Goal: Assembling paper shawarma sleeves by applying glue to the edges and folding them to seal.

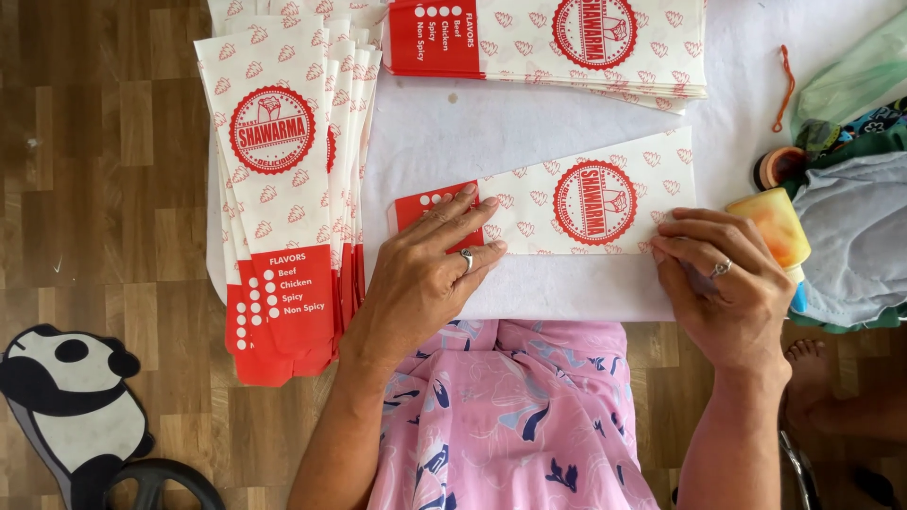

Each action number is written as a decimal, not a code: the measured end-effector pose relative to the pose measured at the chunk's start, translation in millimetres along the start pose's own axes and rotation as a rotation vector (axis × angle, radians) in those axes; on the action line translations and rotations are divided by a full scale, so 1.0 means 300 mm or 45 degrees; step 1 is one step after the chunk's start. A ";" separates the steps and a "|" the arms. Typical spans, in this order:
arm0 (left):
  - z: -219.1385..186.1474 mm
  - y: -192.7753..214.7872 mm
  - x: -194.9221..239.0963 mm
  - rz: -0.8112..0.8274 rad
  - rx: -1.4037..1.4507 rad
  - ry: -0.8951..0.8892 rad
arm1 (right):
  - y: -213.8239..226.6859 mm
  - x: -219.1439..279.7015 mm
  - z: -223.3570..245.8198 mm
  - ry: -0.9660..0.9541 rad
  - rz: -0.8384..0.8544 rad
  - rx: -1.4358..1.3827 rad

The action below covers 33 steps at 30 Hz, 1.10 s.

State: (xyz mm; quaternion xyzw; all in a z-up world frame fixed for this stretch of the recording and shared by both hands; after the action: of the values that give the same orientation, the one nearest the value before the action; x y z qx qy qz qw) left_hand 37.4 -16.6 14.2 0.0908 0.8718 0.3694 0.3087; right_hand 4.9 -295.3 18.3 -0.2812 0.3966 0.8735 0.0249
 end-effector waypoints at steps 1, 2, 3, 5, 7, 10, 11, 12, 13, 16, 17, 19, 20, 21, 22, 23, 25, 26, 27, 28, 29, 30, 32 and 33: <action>0.002 0.001 0.005 0.000 -0.001 0.000 | -0.014 -0.010 0.003 0.001 0.000 0.000; 0.003 0.001 0.011 0.024 0.035 0.007 | -0.026 -0.020 0.007 0.029 -0.029 0.084; 0.005 -0.001 0.014 0.048 0.072 0.012 | -0.037 -0.030 0.011 0.058 -0.058 0.169; 0.000 0.002 0.014 0.057 0.083 0.008 | -0.085 -0.089 0.060 0.137 -0.036 0.101; -0.004 0.009 0.016 0.070 0.094 0.005 | -0.132 -0.134 0.096 0.213 -0.013 0.032; -0.002 0.017 0.026 0.151 0.144 0.043 | -0.181 -0.167 0.105 0.271 0.239 0.094; 0.000 0.016 0.038 0.188 0.081 0.056 | -0.181 -0.160 0.091 0.216 0.353 0.229; 0.005 0.015 0.051 0.224 0.018 0.069 | -0.181 -0.153 0.076 0.161 0.466 0.365; -0.014 0.024 0.070 0.222 0.016 0.078 | -0.171 -0.138 0.057 0.166 0.473 0.360; -0.058 0.031 0.135 0.219 -0.174 0.161 | -0.134 -0.088 0.002 -0.047 0.563 0.494; -0.064 0.017 0.158 0.238 -0.233 0.233 | -0.114 -0.081 -0.003 -0.035 0.482 0.509; -0.086 -0.005 0.184 0.258 -0.295 0.308 | -0.095 -0.073 -0.008 -0.021 0.402 0.519; -0.099 -0.011 0.185 0.223 -0.409 0.360 | -0.097 -0.071 -0.008 -0.010 0.397 0.515; -0.109 -0.021 0.179 0.185 -0.518 0.398 | -0.092 -0.070 -0.010 -0.003 0.384 0.523; -0.122 -0.022 0.146 0.182 -0.514 0.388 | -0.092 -0.070 -0.009 -0.007 0.377 0.531; -0.134 -0.017 0.115 0.111 -0.602 0.437 | -0.093 -0.071 -0.010 -0.018 0.385 0.527; -0.122 -0.040 0.059 0.037 -0.694 0.482 | -0.097 -0.072 -0.014 -0.029 0.389 0.520; -0.104 -0.074 0.032 0.070 -0.511 0.320 | -0.099 -0.072 -0.017 -0.015 0.371 0.527; -0.091 -0.108 0.011 0.107 -0.323 0.162 | -0.097 -0.065 -0.018 -0.005 0.359 0.535; -0.084 -0.121 0.020 0.110 -0.323 0.163 | -0.097 -0.060 -0.014 -0.008 0.360 0.534; -0.072 -0.141 0.019 0.173 -0.424 0.169 | -0.093 -0.060 -0.015 -0.002 0.343 0.489; -0.059 -0.162 0.016 0.235 -0.525 0.175 | -0.089 -0.062 -0.016 0.003 0.325 0.443; -0.058 -0.145 0.025 0.246 -0.499 0.200 | -0.067 -0.057 -0.017 0.003 0.294 0.392; -0.058 -0.133 0.041 0.261 -0.483 0.247 | -0.062 -0.051 -0.014 0.011 0.278 0.323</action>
State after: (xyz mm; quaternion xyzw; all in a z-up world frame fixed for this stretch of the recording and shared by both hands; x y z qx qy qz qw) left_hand 19.9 -50.3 -10.0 0.0833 0.7986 0.5630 0.1958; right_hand 24.7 -282.7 11.3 -0.2349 0.5319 0.8127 -0.0365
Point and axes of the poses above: each hand's wrist, its own x-axis away from the middle knuckle, its own y-axis out of the back of the hand, z = x × y, the point moved 2 cm from there along -x, towards the middle knuckle, and after that the axes turned 2 degrees about -z, right-handed, at the moved point
